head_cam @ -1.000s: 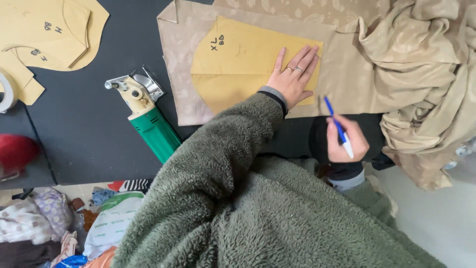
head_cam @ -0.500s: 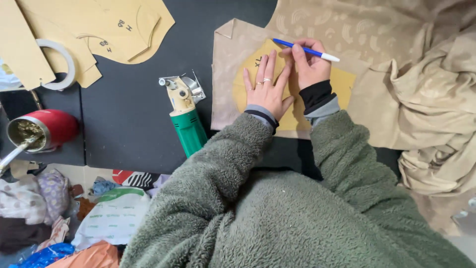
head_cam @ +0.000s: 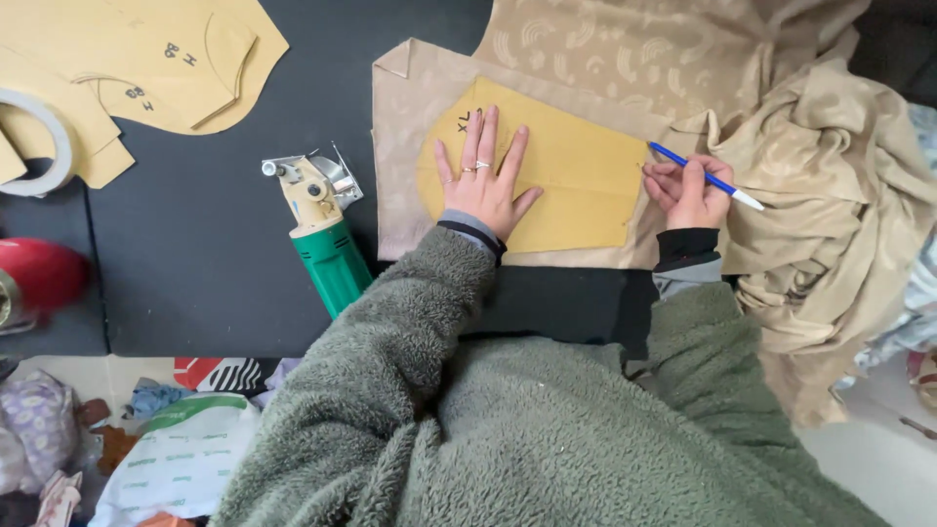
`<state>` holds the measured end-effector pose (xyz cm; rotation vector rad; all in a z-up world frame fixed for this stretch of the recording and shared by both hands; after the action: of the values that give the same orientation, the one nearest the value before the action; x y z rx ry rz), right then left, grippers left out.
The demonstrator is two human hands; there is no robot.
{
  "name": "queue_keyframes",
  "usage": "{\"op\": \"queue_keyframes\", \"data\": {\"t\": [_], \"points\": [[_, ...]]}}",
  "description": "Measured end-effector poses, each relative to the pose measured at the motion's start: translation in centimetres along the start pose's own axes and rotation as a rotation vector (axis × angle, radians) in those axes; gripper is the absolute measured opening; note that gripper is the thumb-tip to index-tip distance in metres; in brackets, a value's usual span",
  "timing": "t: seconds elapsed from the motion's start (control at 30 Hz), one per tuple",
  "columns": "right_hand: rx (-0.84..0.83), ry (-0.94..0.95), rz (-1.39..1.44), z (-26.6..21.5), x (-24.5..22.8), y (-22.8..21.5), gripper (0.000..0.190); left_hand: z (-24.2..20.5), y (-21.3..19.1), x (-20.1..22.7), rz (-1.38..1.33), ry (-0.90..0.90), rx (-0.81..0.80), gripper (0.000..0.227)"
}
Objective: Marking and cutting fabric according to paper patterns using an electric fabric cutter and a pen.
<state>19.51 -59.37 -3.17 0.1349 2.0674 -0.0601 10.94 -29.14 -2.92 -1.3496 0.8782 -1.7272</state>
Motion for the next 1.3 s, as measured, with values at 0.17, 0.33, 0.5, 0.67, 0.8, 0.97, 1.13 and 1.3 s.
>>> {"op": "queue_keyframes", "data": {"t": [0.17, 0.33, 0.5, 0.67, 0.8, 0.97, 1.13, 1.3], "points": [[-0.097, -0.305, -0.174, -1.9, -2.4, 4.8, 0.015, -4.0, 1.5, 3.3, 0.047, 0.048, -0.020, 0.067], [-0.772, -0.270, -0.664, -7.3, 0.9, 19.4, 0.014, -5.7, 3.5, 7.1, 0.168, -0.044, -0.100, 0.061], [-1.082, 0.036, -0.785, -8.8, 6.4, 24.7, 0.014, -6.7, 6.5, 7.0, 0.044, -0.119, -0.648, 0.052], [-1.161, -0.180, -1.086, -9.6, 5.8, 27.6, 0.016, -7.4, 6.4, 7.3, 0.088, -0.071, -0.739, 0.051], [-1.109, -0.343, -1.040, -7.3, 5.0, 30.5, 0.017, -7.1, 5.0, 6.6, 0.079, -0.143, -0.394, 0.059], [-1.080, -0.247, -0.779, -4.1, 4.0, 32.5, 0.009, -6.9, 1.7, 6.3, 0.050, -0.194, -0.157, 0.068], [-0.973, -0.153, -0.580, 0.6, 3.2, 30.9, 0.007, -7.0, 1.4, 6.3, 0.086, -0.173, -0.184, 0.080], [-0.861, -0.088, -0.461, 5.2, 1.6, 28.0, 0.010, -6.9, 1.1, 6.3, 0.094, -0.169, -0.143, 0.084]]}}
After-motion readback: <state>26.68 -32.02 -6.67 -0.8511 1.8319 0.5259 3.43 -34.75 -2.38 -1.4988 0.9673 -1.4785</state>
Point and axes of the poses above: each hand's wrist, its own z-axis towards the middle knuckle, its own y-axis out of the palm, x = y × z, the point moved 8 cm from there along z, towards the middle knuckle, and after that the axes turned 12 degrees about y, right-handed, at the moved point
